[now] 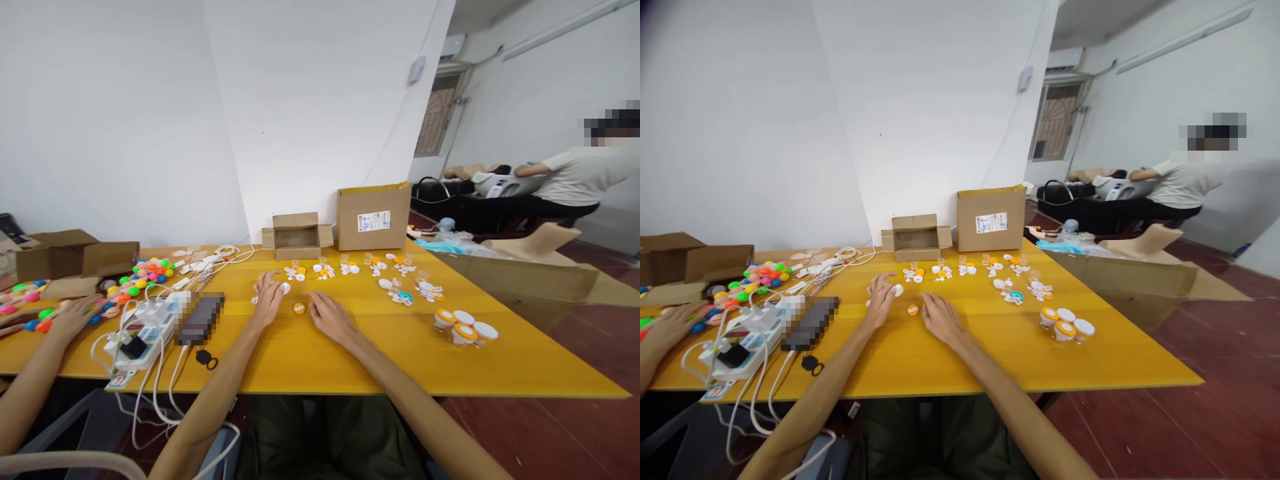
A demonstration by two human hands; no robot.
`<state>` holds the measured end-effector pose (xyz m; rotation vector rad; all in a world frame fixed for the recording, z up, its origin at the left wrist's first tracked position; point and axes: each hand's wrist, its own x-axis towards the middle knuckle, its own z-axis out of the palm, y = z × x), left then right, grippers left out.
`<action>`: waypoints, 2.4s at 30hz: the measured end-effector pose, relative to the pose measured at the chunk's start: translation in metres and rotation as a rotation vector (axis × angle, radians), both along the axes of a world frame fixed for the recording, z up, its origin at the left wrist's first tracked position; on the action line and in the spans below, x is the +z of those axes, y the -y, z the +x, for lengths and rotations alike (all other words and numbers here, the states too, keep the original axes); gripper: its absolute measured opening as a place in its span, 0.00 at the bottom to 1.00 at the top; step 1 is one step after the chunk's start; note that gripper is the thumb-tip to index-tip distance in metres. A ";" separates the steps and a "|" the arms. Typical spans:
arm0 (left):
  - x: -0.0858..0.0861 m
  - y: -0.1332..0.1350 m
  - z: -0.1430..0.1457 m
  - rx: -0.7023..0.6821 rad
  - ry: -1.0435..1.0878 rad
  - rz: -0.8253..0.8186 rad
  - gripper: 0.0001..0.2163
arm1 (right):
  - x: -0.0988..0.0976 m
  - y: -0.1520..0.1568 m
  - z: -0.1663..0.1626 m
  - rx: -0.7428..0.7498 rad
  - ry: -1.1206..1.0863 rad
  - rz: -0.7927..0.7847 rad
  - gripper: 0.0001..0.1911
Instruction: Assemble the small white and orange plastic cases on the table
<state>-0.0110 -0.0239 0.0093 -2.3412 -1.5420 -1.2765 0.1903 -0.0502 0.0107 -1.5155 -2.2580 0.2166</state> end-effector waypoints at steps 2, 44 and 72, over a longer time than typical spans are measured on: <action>0.001 0.001 0.001 -0.008 0.025 -0.012 0.15 | -0.006 -0.007 -0.004 0.047 -0.161 0.033 0.21; -0.018 0.004 0.018 -0.317 0.177 -0.448 0.29 | -0.017 -0.057 0.010 0.211 -1.251 -0.505 0.25; -0.032 -0.016 0.022 -0.437 0.477 -0.507 0.35 | -0.025 -0.052 0.000 0.244 -1.022 -0.257 0.15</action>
